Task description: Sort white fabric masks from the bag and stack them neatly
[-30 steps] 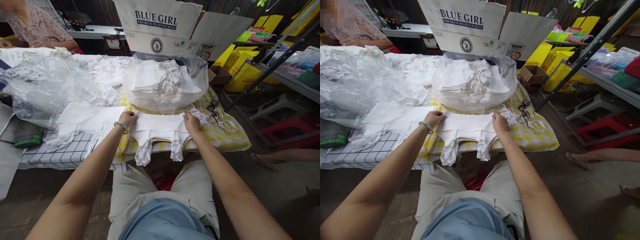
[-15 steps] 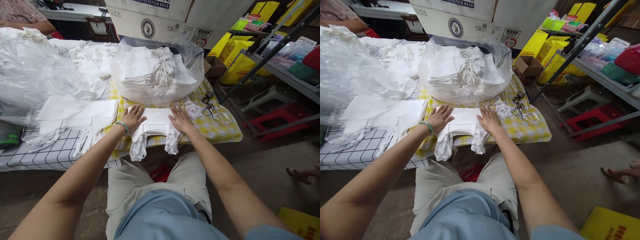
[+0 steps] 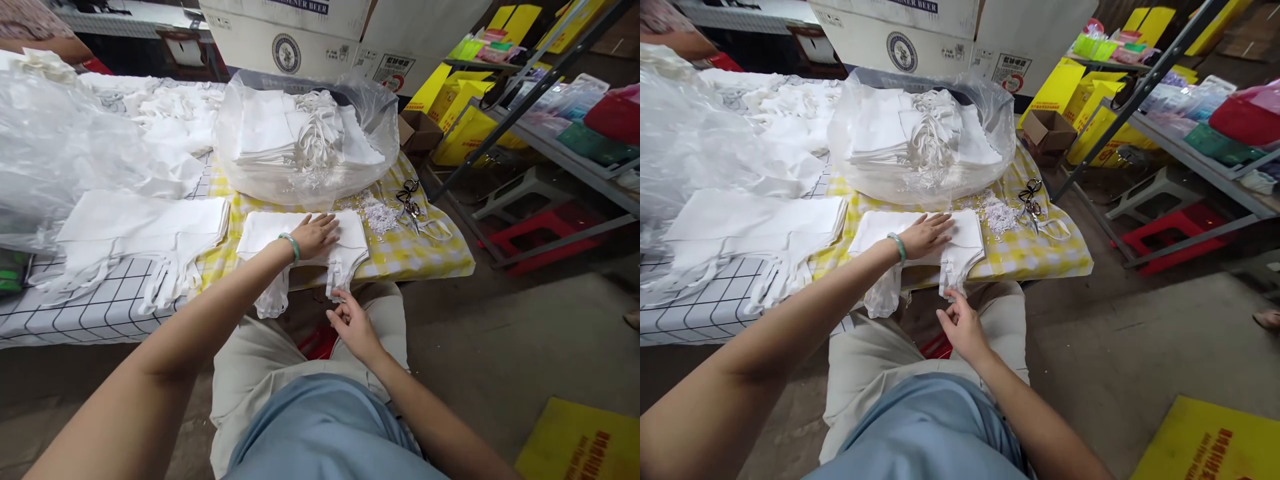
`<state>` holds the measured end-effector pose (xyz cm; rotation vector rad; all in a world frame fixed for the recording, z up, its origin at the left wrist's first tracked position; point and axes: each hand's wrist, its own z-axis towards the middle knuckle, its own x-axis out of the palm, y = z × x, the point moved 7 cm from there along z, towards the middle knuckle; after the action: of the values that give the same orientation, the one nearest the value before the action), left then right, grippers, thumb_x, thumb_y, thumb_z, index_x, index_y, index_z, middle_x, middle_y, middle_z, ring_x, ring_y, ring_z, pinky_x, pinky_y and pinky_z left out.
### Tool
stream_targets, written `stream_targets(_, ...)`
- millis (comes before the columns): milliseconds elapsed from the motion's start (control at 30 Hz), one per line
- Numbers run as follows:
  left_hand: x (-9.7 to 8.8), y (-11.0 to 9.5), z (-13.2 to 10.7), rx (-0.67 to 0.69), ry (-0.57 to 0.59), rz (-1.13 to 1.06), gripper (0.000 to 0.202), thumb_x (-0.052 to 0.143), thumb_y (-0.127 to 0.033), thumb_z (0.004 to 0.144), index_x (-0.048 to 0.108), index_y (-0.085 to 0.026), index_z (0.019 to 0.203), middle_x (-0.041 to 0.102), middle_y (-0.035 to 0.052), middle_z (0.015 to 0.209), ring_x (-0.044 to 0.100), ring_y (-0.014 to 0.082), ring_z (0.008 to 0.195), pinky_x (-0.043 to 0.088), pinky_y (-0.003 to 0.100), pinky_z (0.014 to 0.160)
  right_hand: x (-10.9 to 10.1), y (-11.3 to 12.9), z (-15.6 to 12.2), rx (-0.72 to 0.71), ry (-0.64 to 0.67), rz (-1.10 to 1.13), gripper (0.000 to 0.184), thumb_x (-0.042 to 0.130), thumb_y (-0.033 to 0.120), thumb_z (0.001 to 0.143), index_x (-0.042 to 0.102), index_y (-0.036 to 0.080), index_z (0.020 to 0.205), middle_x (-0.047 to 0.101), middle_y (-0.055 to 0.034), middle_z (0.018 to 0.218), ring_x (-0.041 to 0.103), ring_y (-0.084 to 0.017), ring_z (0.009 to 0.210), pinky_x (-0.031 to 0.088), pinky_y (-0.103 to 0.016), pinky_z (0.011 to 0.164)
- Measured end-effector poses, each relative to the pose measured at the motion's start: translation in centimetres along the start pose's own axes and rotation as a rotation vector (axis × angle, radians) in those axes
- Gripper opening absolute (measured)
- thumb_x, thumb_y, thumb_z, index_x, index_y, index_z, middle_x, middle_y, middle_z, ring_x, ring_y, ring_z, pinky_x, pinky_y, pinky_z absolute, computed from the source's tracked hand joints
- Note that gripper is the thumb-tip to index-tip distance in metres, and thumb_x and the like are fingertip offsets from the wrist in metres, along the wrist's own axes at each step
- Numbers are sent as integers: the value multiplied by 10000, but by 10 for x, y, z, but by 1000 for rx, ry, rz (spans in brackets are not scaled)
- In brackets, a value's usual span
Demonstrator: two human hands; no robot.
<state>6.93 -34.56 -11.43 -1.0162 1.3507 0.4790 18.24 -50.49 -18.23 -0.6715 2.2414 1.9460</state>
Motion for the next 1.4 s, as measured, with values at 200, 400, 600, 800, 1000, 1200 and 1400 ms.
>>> stream_targets(200,26,5,7,-71,109,-11,617,194,-503,957,224,-212,1499,92,65,1592,54,243,1463,91,510,1160,18,-13,20,64,56,124,402,579,394,808,520,181,1144,479,65,632,406,-86,494,361,-217,481)
stream_targets(400,33,6,8,-64,119,-14,623,191,-506,954,192,-223,1509,68,57,1592,28,232,1464,60,504,1162,-17,14,-14,11,112,-15,188,575,393,835,586,214,893,465,56,631,424,-89,544,364,-221,537)
stream_targets(600,11,9,4,-50,128,-152,613,238,-504,954,295,-189,1477,185,72,1573,111,232,1458,104,477,1167,-26,-3,-18,4,12,-39,385,545,376,856,512,233,1212,555,22,719,511,-138,613,448,-281,634)
stream_targets(800,-61,86,-56,-94,-243,-425,567,322,-553,927,554,-198,1303,512,64,1402,459,216,1296,313,346,1117,-28,19,-25,-116,-269,-11,356,538,365,870,500,278,1212,568,-9,773,521,-161,652,472,-313,654)
stream_targets(1000,-16,120,-96,-215,-138,-121,553,271,-462,952,468,-175,1381,371,87,1502,280,233,1410,193,433,1167,66,49,5,13,192,277,267,577,395,834,593,210,1025,534,22,689,471,-97,543,405,-226,493)
stream_targets(1200,4,113,-102,-255,-75,82,569,237,-459,963,284,-232,1482,171,32,1580,115,234,1458,41,521,1171,110,53,23,233,264,556,496,623,423,788,431,191,1183,537,87,605,364,-34,368,260,-169,377)
stream_targets(1400,-10,105,-92,-235,-117,88,540,223,-454,969,377,-239,1439,260,48,1555,181,243,1445,4,539,1164,114,58,29,356,247,715,403,692,408,715,520,181,1000,524,89,555,343,-19,364,238,-149,354)
